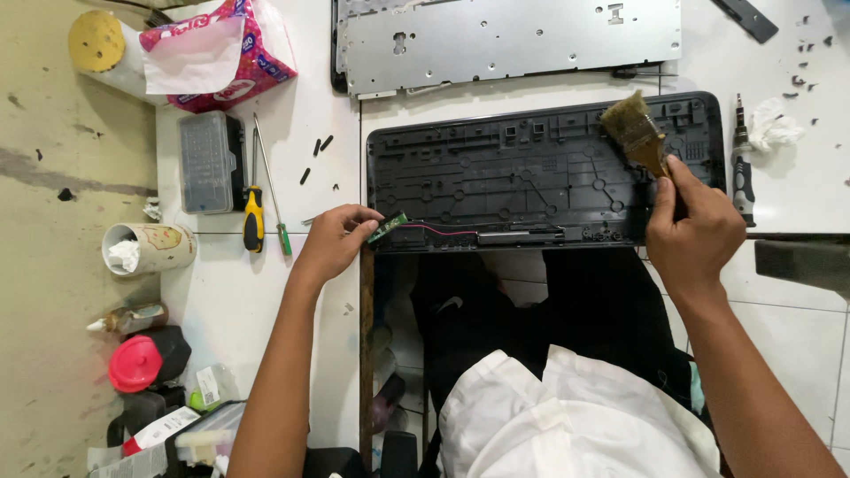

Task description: The person cleans the inside of a disassembled keyboard using a brush, then places a metal plate over the internal components and secures it.

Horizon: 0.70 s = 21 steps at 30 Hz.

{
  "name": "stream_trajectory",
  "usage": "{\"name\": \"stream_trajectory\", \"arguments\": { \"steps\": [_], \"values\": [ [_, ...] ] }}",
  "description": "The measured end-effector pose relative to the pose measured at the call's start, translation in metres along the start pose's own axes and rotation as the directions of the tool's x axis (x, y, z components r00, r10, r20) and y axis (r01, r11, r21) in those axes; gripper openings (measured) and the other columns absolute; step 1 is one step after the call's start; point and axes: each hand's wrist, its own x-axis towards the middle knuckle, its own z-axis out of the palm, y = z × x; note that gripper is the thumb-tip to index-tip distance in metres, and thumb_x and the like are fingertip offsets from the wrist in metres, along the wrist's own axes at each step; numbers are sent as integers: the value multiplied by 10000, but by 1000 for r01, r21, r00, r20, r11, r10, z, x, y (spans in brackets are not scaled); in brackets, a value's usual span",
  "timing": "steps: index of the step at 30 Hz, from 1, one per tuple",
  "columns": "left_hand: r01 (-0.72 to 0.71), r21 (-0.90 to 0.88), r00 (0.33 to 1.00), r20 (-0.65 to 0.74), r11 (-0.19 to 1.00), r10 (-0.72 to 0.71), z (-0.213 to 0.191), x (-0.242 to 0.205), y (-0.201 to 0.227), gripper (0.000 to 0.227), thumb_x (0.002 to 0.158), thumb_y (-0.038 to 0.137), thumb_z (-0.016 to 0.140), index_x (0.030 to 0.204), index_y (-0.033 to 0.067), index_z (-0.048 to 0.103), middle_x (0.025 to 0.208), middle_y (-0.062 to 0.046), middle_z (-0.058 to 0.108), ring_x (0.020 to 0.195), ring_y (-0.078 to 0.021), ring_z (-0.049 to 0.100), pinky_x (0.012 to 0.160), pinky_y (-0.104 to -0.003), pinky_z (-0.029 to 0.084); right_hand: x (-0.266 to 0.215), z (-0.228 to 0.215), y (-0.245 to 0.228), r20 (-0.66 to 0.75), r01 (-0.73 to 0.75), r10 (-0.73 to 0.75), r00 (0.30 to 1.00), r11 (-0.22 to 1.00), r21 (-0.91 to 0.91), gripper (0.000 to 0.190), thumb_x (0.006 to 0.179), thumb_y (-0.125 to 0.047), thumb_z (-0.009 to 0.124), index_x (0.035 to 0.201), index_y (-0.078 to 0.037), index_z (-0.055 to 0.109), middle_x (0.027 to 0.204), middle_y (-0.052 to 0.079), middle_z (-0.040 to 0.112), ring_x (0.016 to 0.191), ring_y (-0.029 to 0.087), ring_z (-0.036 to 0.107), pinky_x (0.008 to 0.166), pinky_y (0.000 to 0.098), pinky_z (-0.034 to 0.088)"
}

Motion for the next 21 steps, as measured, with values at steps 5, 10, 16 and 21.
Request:
{"name": "stream_trajectory", "arguments": {
  "steps": [5,10,16,21],
  "values": [
    [-99,95,995,-3,991,100,6,1,-1,178,1018,186,686,1124,172,829,1058,-1,763,948,-176,659,900,-345,530,0,0,0,9,-6,6,1000,1000,7,282,1163,-36,783,1424,34,864,1119,177,862,766,317,697,674,422,508],
    [-207,226,977,4,952,212,14,2,-3,172,1027,177,676,1088,178,837,964,-13,727,945,-217,609,905,-394,498,-1,1,2,8,-14,14,1000,1000,3,289,1160,-44,787,1430,21,868,1128,181,861,775,344,706,682,444,518],
    [-201,236,979,20,951,202,12,2,2,181,1036,160,659,1081,170,834,984,-21,735,1002,-231,633,917,-391,512,0,1,0,-1,-3,3,1000,1000,13,287,1148,-20,779,1414,41,868,1138,195,864,782,334,717,671,426,517],
    [-232,295,972,32,927,233,13,0,6,169,1028,110,674,1121,121,814,1007,-61,726,1065,-255,613,869,-407,547,0,-1,0,12,-13,13,1000,1000,18,292,1160,-32,779,1433,34,862,1118,184,859,777,333,701,677,439,506]
  ]
}}
